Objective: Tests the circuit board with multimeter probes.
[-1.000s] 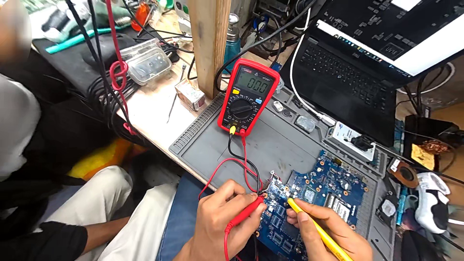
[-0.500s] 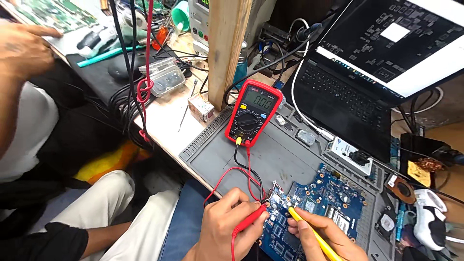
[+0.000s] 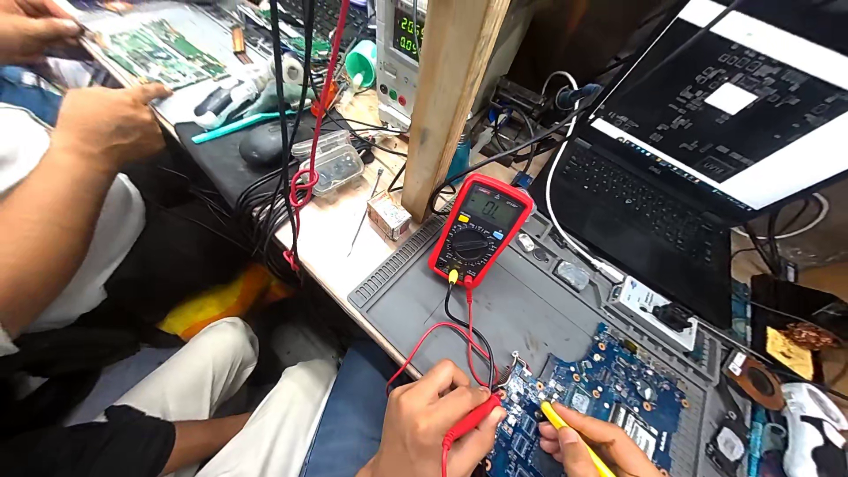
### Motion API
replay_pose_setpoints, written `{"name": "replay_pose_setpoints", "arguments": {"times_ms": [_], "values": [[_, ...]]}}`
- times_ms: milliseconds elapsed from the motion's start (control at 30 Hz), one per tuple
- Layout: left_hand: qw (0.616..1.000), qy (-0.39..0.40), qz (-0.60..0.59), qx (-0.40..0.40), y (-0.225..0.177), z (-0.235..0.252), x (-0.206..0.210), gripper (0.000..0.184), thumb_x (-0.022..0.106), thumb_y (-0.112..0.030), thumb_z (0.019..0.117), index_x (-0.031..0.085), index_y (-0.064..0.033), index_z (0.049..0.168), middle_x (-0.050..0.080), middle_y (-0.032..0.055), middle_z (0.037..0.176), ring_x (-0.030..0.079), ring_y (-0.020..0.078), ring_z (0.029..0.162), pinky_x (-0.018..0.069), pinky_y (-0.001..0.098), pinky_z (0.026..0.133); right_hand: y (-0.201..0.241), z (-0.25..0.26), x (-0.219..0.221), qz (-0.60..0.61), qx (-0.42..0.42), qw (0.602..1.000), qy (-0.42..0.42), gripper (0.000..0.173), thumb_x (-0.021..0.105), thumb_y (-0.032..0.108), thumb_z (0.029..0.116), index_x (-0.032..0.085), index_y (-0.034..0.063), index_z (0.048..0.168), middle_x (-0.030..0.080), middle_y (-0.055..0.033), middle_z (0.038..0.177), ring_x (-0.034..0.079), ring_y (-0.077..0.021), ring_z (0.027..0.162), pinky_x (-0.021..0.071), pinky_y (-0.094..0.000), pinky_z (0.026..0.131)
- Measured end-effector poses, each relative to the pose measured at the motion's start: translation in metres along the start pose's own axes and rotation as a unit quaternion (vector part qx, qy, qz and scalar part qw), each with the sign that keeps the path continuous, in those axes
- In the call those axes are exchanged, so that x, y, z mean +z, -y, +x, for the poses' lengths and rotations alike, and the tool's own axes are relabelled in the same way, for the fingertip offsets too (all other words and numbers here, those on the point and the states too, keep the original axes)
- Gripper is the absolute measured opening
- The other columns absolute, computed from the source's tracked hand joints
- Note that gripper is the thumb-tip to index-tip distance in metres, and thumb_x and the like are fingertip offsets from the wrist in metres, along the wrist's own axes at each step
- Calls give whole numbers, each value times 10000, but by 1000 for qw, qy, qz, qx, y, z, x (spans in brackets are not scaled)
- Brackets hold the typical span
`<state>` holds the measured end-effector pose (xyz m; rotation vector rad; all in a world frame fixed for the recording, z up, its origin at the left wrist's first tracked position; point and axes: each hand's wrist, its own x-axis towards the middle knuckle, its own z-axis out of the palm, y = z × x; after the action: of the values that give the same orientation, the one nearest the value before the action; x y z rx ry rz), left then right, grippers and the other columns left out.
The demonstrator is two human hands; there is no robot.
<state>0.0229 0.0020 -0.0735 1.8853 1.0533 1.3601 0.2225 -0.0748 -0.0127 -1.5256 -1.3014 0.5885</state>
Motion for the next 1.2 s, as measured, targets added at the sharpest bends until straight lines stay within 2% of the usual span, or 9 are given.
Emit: {"name": "replay_pose_setpoints", "arguments": {"times_ms": [1200], "values": [[1000,1,1,5,3,-1,0,163,788,-356,890,808,-223,983,645,-69,871,586,5,683,494,181,529,3,-1,1,3,13,1000,-17,175,584,36,953,713,-27,1053,757,-85,849,750,-207,721,662,-343,627]]}}
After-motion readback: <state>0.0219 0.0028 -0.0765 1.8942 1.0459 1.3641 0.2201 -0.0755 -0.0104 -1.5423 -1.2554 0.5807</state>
